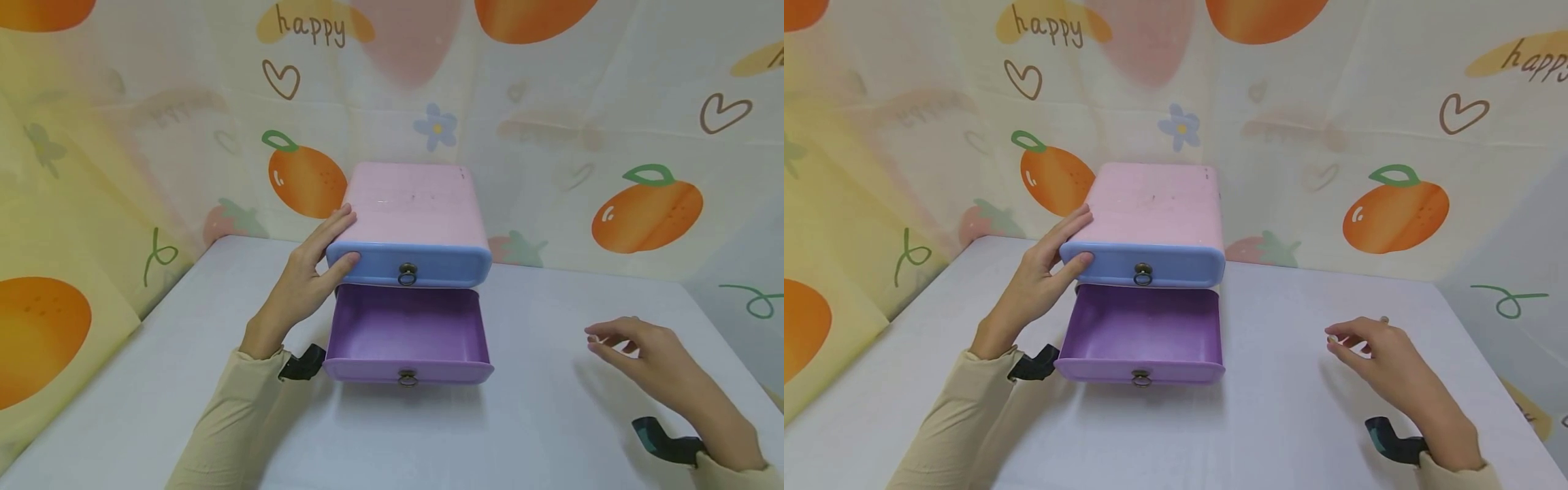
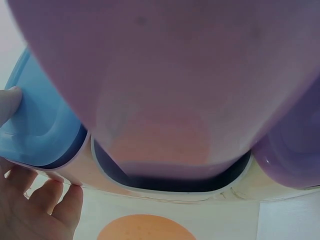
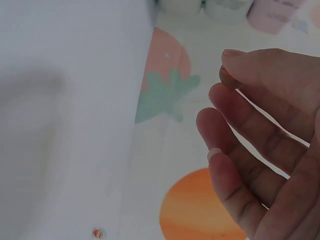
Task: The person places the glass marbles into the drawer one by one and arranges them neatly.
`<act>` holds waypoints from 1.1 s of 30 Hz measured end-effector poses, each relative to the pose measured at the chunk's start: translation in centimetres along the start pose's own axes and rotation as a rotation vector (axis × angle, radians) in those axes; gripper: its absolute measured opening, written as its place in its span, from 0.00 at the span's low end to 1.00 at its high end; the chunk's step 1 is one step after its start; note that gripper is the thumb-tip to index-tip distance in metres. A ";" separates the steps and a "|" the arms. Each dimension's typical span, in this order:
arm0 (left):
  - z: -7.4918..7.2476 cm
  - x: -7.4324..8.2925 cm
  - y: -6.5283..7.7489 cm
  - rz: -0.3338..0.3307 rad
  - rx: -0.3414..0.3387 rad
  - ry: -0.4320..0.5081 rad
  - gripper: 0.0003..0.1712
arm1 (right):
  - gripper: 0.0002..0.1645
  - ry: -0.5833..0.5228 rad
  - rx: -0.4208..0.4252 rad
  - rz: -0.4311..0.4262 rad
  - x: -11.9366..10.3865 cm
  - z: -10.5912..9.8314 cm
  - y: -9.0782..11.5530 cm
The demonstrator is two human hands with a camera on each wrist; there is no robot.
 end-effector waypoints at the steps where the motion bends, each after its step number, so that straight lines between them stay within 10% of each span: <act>1: 0.0 0.0 0.0 0.000 0.000 -0.001 0.33 | 0.15 -0.001 0.008 -0.012 -0.2 0.0 0.0; 14: -0.3 0.1 0.0 0.008 0.011 -0.012 0.33 | 0.22 -0.071 0.158 -0.284 -4.6 0.2 -0.3; 33: 0.0 0.1 -0.1 0.009 0.009 0.004 0.33 | 0.25 -0.098 0.179 -0.374 -7.7 0.5 -0.2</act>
Point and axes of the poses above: each hand's wrist, its own y-axis away from the middle knuckle, its own z-axis out of the palm, x = y × z, the point moved 9 cm from there along -y, towards the middle knuckle, and after that the axes turned 1 degree about -x, right-handed, at the moved point
